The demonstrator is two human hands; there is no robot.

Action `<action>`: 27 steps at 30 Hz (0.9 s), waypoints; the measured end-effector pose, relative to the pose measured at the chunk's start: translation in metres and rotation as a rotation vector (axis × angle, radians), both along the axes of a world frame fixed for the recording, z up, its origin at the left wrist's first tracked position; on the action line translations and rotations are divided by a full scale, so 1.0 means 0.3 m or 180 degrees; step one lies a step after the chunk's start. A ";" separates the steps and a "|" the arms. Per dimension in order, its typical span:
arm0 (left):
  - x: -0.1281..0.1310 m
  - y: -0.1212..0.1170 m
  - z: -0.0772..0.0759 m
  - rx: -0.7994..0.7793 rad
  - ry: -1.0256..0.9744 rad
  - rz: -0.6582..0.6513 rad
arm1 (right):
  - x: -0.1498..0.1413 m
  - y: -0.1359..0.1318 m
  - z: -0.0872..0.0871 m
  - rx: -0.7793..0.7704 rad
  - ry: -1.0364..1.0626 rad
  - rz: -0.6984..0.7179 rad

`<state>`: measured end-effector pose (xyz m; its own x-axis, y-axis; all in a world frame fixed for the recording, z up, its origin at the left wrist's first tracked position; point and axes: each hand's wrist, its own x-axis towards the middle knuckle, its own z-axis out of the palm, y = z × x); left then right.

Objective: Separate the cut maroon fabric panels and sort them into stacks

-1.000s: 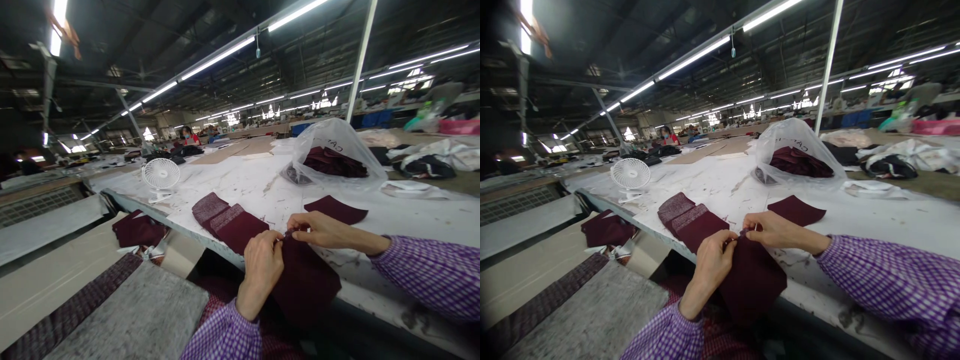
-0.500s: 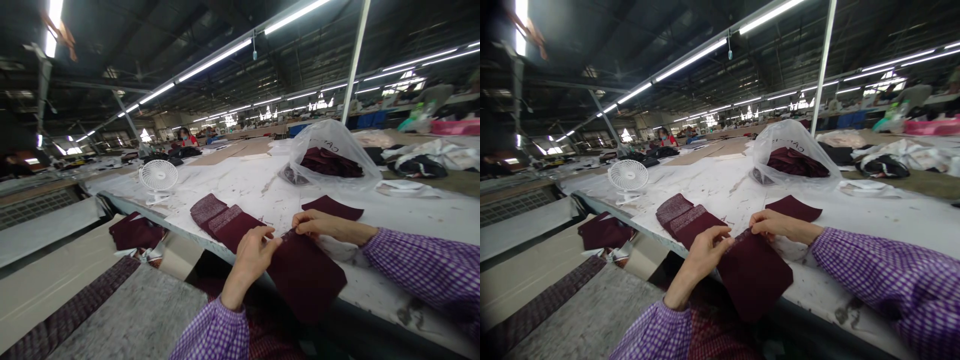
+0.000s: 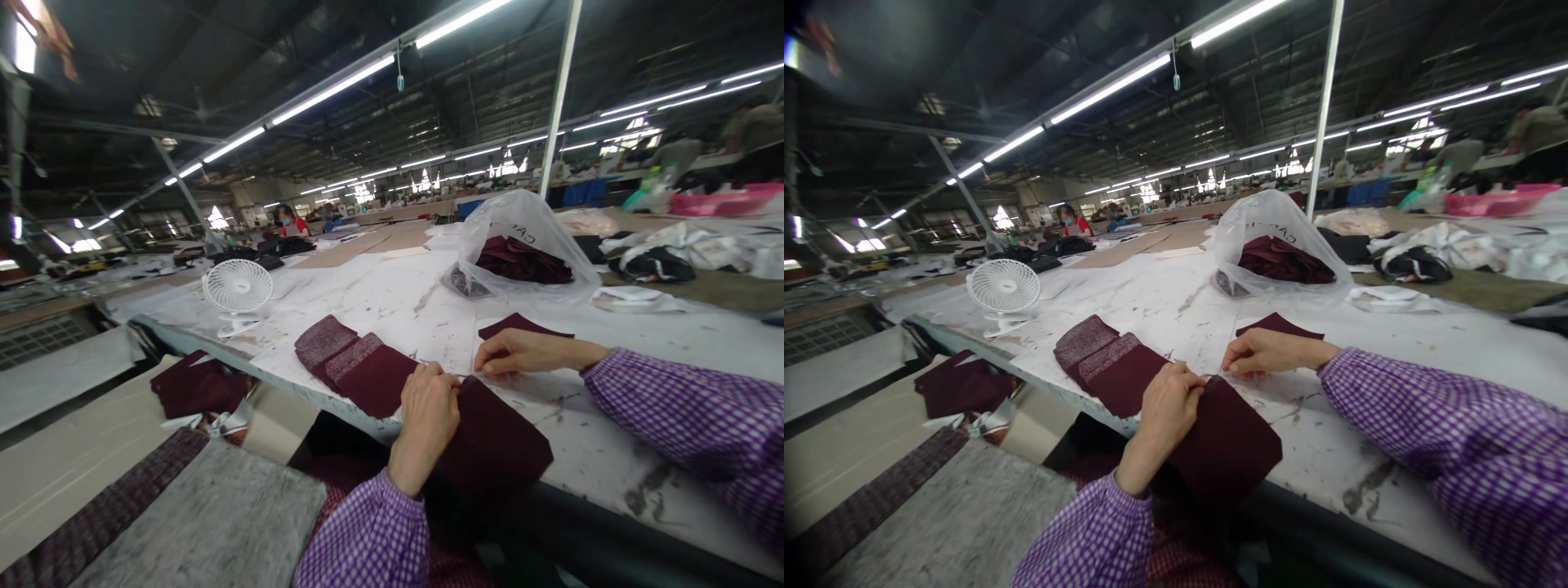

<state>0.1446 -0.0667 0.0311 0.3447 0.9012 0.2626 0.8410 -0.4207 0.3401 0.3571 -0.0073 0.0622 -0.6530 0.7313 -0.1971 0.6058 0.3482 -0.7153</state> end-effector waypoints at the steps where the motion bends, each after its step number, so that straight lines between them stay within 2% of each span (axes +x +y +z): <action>1: -0.002 0.004 0.004 -0.0006 0.0052 -0.0030 | -0.008 -0.003 0.001 0.0179 -0.0064 0.0027; 6: 0.003 0.020 0.017 0.0022 0.0319 -0.0190 | -0.059 -0.029 0.026 0.1312 -0.0510 0.0390; 10: 0.009 0.026 0.013 0.0067 0.0366 -0.0286 | -0.068 -0.038 0.034 0.1439 -0.0619 0.0405; 13: -0.003 0.034 0.001 0.0086 0.0089 -0.0395 | -0.059 -0.035 0.020 0.1305 -0.0547 0.0314; 19: -0.043 0.048 -0.004 -0.0207 -0.0928 -0.0546 | -0.050 -0.031 -0.008 0.0560 -0.0101 0.0099; 22: -0.039 0.048 -0.002 -0.0258 -0.0875 -0.0478 | -0.047 -0.026 -0.011 0.0404 -0.0001 0.0045; 27: -0.017 0.035 -0.019 -0.0113 -0.0525 -0.0391 | -0.002 0.003 -0.014 -0.0161 0.0113 -0.0048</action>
